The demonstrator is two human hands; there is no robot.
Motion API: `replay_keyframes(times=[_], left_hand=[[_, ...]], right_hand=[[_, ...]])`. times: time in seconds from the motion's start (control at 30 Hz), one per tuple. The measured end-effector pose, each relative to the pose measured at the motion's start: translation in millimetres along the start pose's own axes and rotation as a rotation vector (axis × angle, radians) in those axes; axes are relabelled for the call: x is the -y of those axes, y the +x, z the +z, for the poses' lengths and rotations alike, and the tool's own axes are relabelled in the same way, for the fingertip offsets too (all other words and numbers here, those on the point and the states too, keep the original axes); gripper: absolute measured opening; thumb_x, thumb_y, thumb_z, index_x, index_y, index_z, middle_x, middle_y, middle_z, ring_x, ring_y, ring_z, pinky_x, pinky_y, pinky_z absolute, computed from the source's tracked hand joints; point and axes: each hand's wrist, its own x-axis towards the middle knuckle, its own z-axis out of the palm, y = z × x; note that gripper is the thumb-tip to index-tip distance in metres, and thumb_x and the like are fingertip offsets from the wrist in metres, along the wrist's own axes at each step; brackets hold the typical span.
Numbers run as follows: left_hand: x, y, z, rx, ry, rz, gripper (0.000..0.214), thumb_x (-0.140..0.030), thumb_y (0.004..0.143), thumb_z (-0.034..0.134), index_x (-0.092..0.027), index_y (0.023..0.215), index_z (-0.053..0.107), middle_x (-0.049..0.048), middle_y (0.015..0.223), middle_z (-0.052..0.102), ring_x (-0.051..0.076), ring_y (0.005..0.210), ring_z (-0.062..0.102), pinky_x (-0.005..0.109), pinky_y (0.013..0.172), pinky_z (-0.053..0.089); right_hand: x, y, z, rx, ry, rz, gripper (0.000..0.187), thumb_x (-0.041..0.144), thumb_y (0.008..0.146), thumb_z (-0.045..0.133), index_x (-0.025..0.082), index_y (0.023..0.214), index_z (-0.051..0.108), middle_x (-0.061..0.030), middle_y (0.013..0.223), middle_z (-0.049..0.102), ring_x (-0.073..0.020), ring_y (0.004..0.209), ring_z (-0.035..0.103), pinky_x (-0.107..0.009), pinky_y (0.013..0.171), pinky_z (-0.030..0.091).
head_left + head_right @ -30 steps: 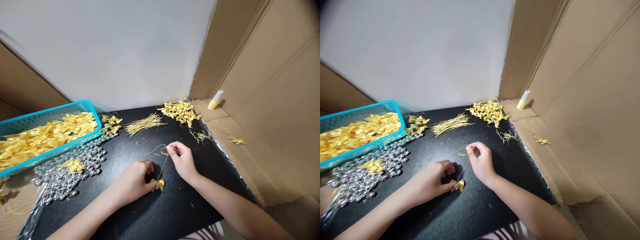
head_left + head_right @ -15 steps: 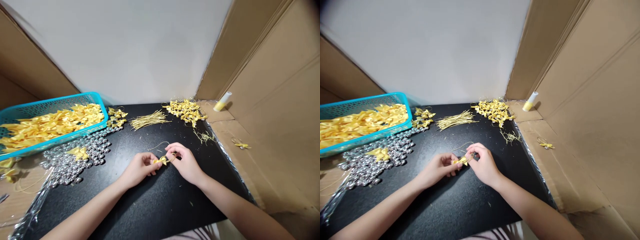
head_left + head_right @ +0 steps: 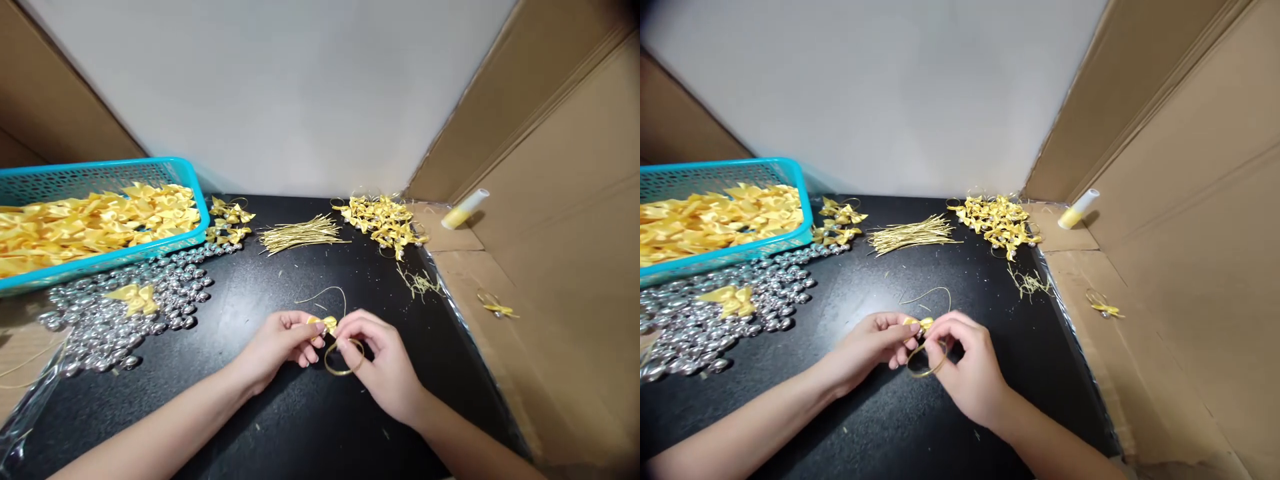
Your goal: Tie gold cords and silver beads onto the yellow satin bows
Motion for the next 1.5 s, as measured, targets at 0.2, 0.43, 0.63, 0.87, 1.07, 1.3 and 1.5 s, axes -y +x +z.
replay_keyframes(times=[0.2,0.43,0.63,0.87,1.07,1.3,1.5], left_hand=[[-15.9,-10.5,-15.6,0.13,0.262,-0.122,0.027,-0.038,0.072,0.068,-0.014,0.064,0.059,-0.0037,0.042,0.056,0.006,0.036,0.049,0.015,0.038,0.037],[-11.9,-34.0,-27.8,0.23,0.303,-0.255,0.034,-0.046,0.072,0.064,-0.016,0.062,0.052,-0.003,0.042,0.056,0.008,0.035,0.05,0.016,0.037,0.037],[-2.8,-45.0,-25.2,0.139,0.156,-0.123,0.047,-0.06,0.072,0.066,-0.017,0.07,0.048,-0.0059,0.049,0.053,0.006,0.04,0.048,0.016,0.042,0.04],[-3.9,-31.0,-13.4,0.138,0.185,0.06,0.045,-0.058,0.076,0.065,-0.015,0.078,0.053,-0.0035,0.064,0.059,0.003,0.043,0.044,0.015,0.041,0.036],[-3.8,-4.2,-4.7,0.188,0.222,0.077,0.044,-0.055,0.078,0.065,-0.013,0.086,0.06,-0.0039,0.062,0.058,0.004,0.043,0.044,0.016,0.042,0.037],[-1.6,11.8,1.1,0.245,0.078,0.023,0.039,-0.048,0.078,0.069,-0.01,0.086,0.065,-0.0009,0.065,0.062,0.003,0.043,0.044,0.015,0.042,0.036],[-0.3,12.7,2.7,0.174,-0.107,-0.026,0.037,-0.045,0.074,0.073,-0.01,0.085,0.068,0.0006,0.066,0.063,0.002,0.043,0.043,0.014,0.042,0.033]], right_hand=[[1.0,-0.4,-10.2,0.452,0.161,0.238,0.009,0.017,0.08,0.063,0.018,0.074,0.07,-0.0104,0.105,0.071,-0.0221,0.094,0.069,-0.037,0.082,0.056],[-0.8,16.9,0.2,0.461,0.752,0.611,0.019,0.032,0.071,0.077,0.016,0.072,0.069,-0.0137,0.132,0.06,-0.031,0.119,0.059,-0.047,0.094,0.049],[12.5,60.2,14.6,0.365,1.002,0.687,0.004,0.015,0.078,0.066,0.018,0.078,0.063,-0.0072,0.11,0.072,-0.0203,0.099,0.069,-0.037,0.083,0.054],[36.0,167.6,-9.1,0.302,0.474,0.433,0.026,0.007,0.088,0.047,0.016,0.066,0.058,-0.0041,0.068,0.069,-0.0153,0.072,0.068,-0.038,0.076,0.057],[43.3,212.7,-24.9,0.231,0.242,0.276,0.02,0.015,0.085,0.059,0.017,0.065,0.059,-0.002,0.061,0.063,-0.0131,0.067,0.063,-0.031,0.072,0.056],[28.3,215.9,-21.1,0.116,-0.147,0.23,0.016,0.013,0.067,0.072,0.014,0.055,0.062,-0.002,0.057,0.06,-0.0161,0.067,0.06,-0.03,0.069,0.05],[19.4,179.6,-53.8,0.012,-0.446,0.117,0.016,0.009,0.064,0.07,0.017,0.052,0.065,-0.005,0.077,0.066,-0.0252,0.097,0.058,-0.043,0.095,0.04]])
